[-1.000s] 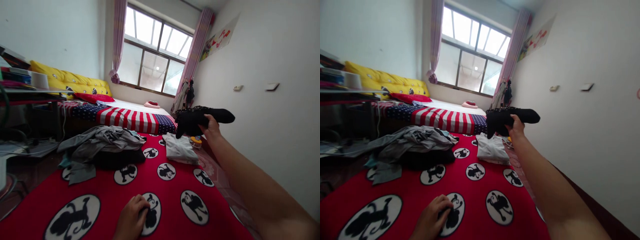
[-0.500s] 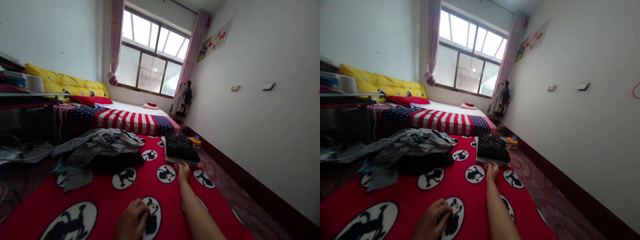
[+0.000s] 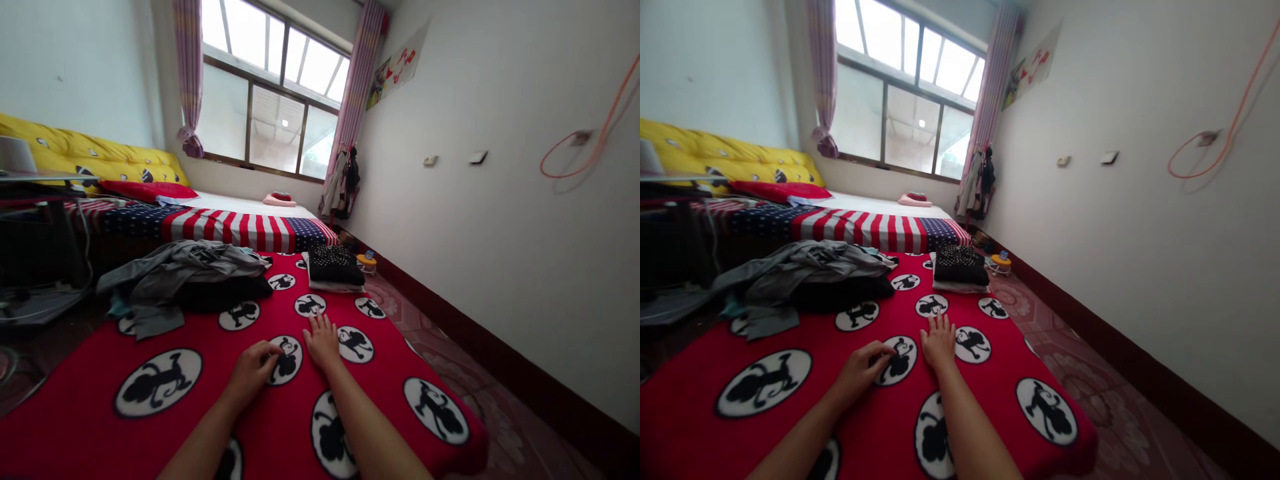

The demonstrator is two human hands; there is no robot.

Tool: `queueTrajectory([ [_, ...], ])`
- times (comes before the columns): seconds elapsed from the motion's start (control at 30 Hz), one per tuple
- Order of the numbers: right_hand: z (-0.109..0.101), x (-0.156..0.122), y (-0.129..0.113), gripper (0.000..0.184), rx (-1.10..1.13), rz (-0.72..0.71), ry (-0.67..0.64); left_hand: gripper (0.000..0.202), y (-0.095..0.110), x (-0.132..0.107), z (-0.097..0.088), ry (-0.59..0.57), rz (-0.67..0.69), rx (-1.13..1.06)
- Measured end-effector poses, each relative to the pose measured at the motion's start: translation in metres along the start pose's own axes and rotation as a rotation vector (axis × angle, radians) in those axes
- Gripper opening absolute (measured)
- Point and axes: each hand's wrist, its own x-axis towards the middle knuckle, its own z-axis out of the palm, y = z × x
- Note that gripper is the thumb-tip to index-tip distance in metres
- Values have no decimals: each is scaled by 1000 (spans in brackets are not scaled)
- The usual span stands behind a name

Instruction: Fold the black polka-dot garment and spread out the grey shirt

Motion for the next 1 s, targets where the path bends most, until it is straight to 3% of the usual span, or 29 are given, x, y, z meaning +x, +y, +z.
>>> queueTrajectory([
  [0.13, -3, -9, -8, 57, -225, 11, -68, 25, 0, 1, 0, 8, -5, -20],
  [0.37, -3, -4, -7, 56, -260, 2, -47, 25, -5, 2, 1, 7, -3, -23],
  [0.47, -2, -4, -8, 63, -250, -2, -34, 23, -4, 2, 1, 31, 59, 6],
  [0.53, -3, -5, -9, 72, -250, 8, 34, 23, -2, 1, -2, 192, 178, 76],
  [0.63, -6, -8, -12, 75, -290, -18, 192, 31, 5, -1, -12, 565, 390, 271],
  [0.73, -8, -10, -14, 70, -331, -90, 274, 47, 12, -4, -22, 742, 477, 409],
  [0.8, -8, -9, -13, 70, -322, -85, 201, 53, 15, -6, -26, 777, 470, 439],
  [0.93, -4, -4, -11, 75, -283, -16, -125, 55, 18, -9, -24, 784, 428, 485],
  [1.0, -4, -2, -10, 76, -282, -4, -161, 53, 20, -11, -22, 747, 380, 511],
])
